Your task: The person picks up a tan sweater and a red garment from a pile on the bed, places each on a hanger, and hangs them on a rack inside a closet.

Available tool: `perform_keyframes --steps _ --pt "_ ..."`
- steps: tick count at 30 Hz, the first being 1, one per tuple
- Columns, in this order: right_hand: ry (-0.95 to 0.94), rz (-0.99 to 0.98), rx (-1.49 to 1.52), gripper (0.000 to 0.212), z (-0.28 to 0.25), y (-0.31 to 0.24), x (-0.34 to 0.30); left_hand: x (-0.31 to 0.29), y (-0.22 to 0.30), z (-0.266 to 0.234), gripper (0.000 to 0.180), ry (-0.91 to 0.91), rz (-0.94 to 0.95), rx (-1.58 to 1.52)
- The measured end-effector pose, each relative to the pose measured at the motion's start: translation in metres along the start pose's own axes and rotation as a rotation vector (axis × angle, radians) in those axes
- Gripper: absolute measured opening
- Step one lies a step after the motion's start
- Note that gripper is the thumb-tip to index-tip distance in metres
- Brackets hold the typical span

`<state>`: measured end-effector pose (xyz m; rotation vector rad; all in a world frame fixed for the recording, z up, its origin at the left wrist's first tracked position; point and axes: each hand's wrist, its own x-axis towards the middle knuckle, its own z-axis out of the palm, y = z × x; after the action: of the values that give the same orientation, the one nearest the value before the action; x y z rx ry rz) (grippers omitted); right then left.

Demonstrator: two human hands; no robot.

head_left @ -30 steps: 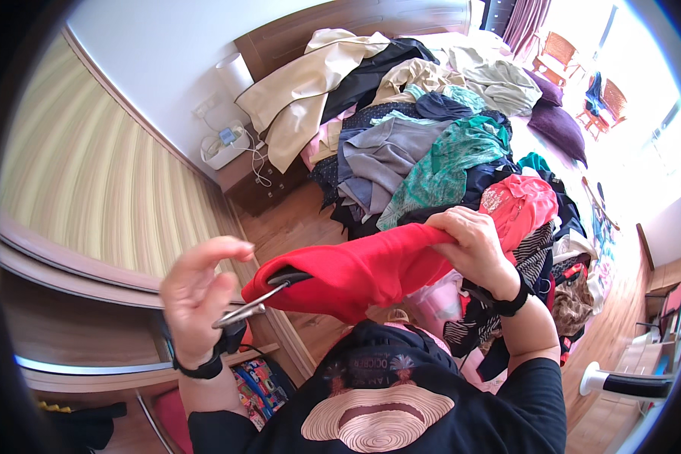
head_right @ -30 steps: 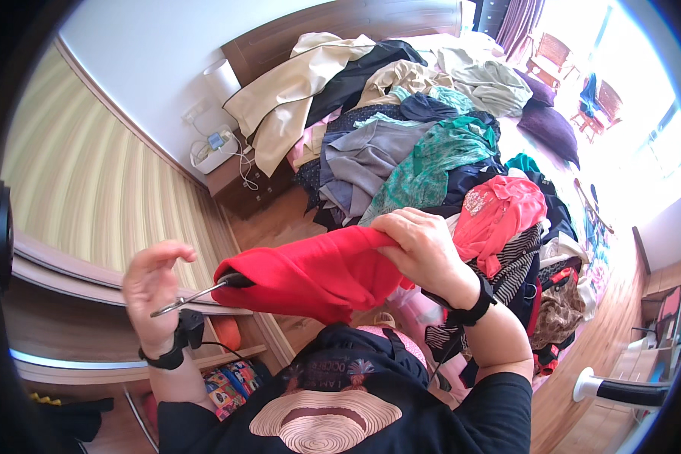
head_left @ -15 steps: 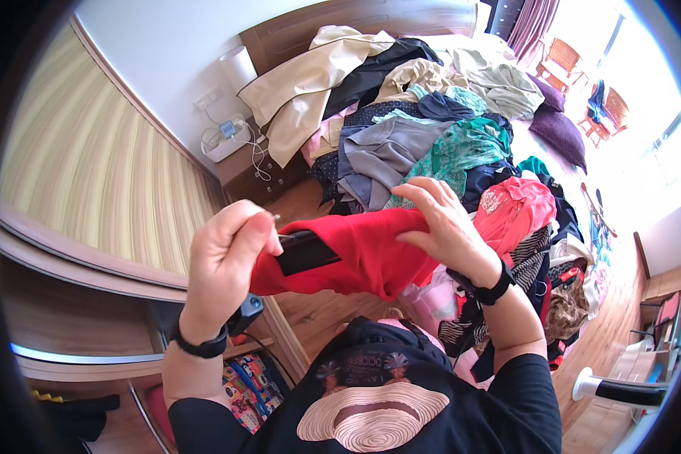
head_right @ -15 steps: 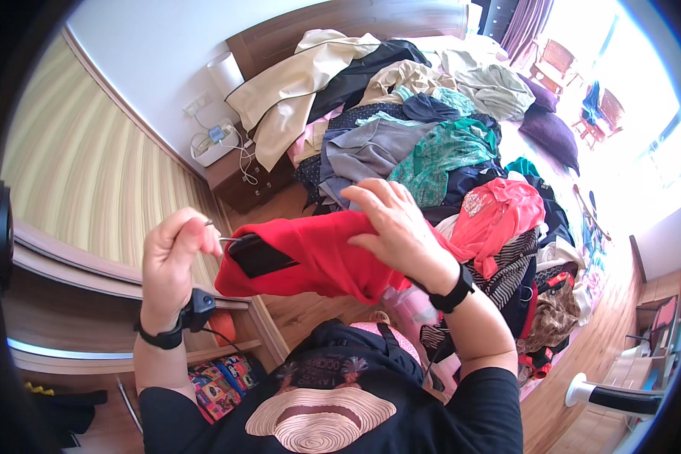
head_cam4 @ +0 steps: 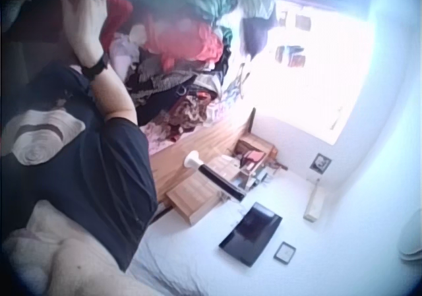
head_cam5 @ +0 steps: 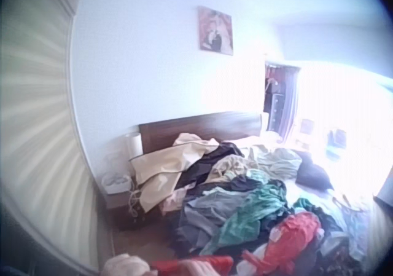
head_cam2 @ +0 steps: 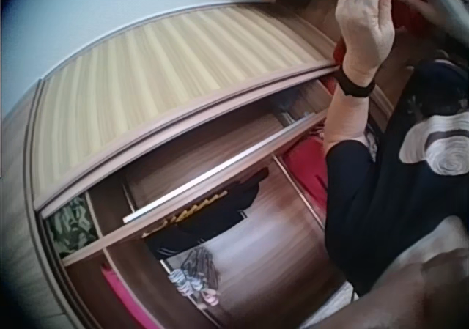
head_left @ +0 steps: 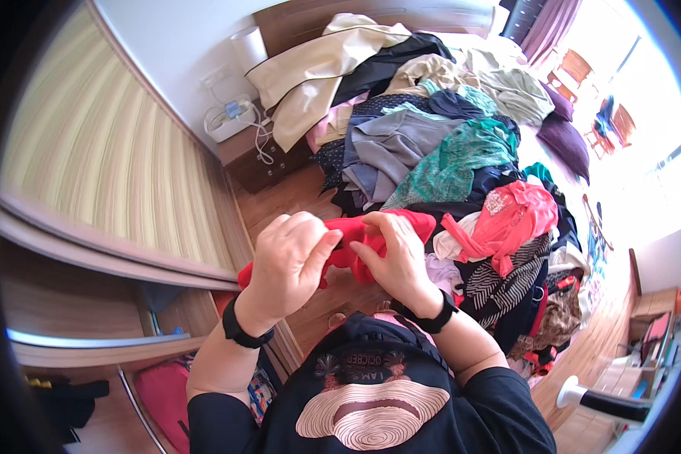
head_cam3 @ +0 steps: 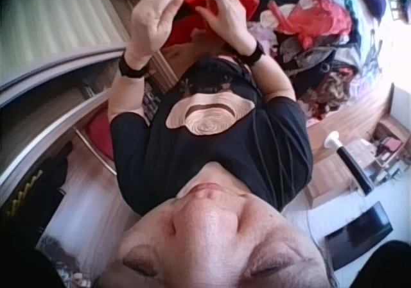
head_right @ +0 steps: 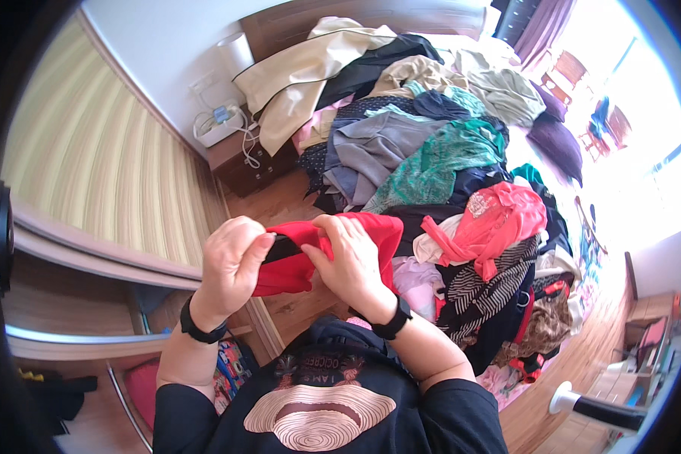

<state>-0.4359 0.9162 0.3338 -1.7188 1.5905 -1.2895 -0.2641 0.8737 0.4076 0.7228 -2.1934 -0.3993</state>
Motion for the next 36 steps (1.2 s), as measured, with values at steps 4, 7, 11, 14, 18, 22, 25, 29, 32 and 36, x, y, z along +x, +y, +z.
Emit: perform_keyframes --steps 4,7,11,14,18,22,25,29,32,36 --pt "-0.106 -0.466 -0.05 0.044 -0.008 -0.026 0.027 -0.002 -0.017 0.003 0.016 -0.088 -0.036 -0.03" --pt "-0.194 -0.453 0.007 0.043 -0.008 -0.05 0.046 0.005 -0.032 -0.004 0.015 -0.076 -0.074 -0.184" --pt "-0.464 -0.344 0.137 0.038 0.0 -0.07 0.078 0.017 -0.053 -0.03 0.021 -0.154 0.022 -0.092" --pt "-0.556 -0.338 0.083 0.039 0.005 -0.076 0.095 0.03 -0.048 -0.056 0.022 -0.315 -0.133 -0.089" --pt "-0.659 -0.232 0.067 0.036 0.003 -0.089 0.103 0.021 -0.053 -0.072 0.022 -0.286 -0.493 -0.437" --pt "-0.663 -0.237 -0.107 0.027 0.004 -0.088 0.101 -0.034 -0.089 -0.049 0.012 0.124 -0.574 -0.377" --pt "-0.637 -0.24 -0.057 0.019 0.008 -0.093 0.095 -0.074 -0.089 0.004 0.03 0.316 -0.37 -0.037" --pt "-0.687 -0.091 0.024 0.012 0.003 -0.097 0.087 -0.095 -0.096 0.057 0.036 0.454 -0.409 0.123" --pt "-0.75 0.097 0.061 0.01 -0.003 -0.098 0.079 -0.1 -0.104 0.064 0.03 0.463 -0.303 0.23" --pt "-0.712 0.124 0.128 0.013 -0.009 -0.084 0.073 -0.102 -0.11 0.071 0.021 0.459 -0.193 0.238"
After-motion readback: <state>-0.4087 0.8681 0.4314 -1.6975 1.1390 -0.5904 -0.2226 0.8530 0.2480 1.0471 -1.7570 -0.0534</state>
